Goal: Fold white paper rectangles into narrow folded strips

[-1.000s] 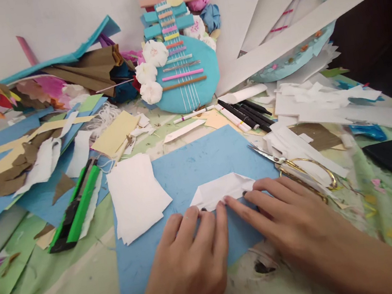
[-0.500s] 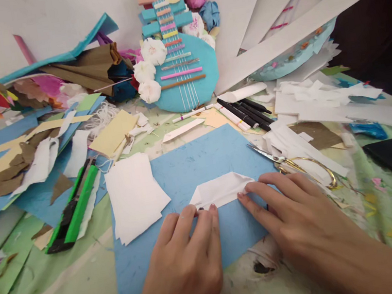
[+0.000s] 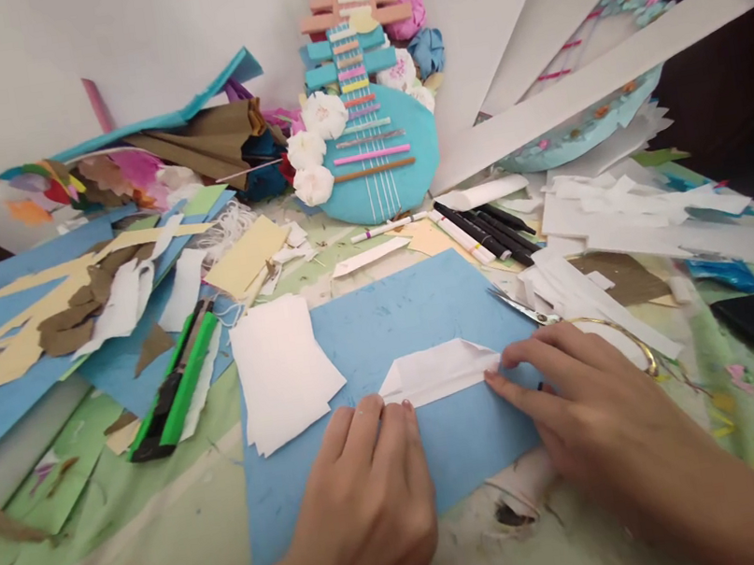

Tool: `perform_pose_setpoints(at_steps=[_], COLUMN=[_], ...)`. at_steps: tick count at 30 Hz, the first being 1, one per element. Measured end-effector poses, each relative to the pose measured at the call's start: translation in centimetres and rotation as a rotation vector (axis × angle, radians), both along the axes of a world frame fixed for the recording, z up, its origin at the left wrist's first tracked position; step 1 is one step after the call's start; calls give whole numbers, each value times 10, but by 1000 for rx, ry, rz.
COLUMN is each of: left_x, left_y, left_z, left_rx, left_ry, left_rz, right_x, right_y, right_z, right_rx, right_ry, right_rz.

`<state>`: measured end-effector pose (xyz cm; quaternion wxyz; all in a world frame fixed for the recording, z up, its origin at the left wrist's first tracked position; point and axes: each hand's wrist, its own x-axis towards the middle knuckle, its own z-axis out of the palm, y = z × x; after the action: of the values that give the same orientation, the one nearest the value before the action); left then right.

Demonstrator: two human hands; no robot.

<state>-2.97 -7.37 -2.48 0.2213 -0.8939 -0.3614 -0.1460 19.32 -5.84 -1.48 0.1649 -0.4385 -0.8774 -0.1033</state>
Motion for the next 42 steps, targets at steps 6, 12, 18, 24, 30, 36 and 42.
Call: perform_pose_setpoints(at_steps=[6,12,18,24,30,36,42], left_x=[5,19,21,18,19,18,12], left_y=[0,-8,-19,-23,-24,-20,-14], left_z=[5,3,-2,-6,-3,-4,4], left_rx=[-103,-186,-243,-266,-246,-169,-190], left_ry=[19,50,-43,-112,-72,15,153], left_rz=[34,106,218,273,257,159,6], right_x=[0,-17,-19,-17,-17,-18,-17], right_y=[5,-1,-9,-9,-6,-3,-3], right_z=[-2,-6,-15,-10,-7,-12,-15], right_rx=[5,111,151,161,165,197,207], right_ry=[77,49,0,-32,19,60,49], right_rz=[4,60,100,13,5,32,38])
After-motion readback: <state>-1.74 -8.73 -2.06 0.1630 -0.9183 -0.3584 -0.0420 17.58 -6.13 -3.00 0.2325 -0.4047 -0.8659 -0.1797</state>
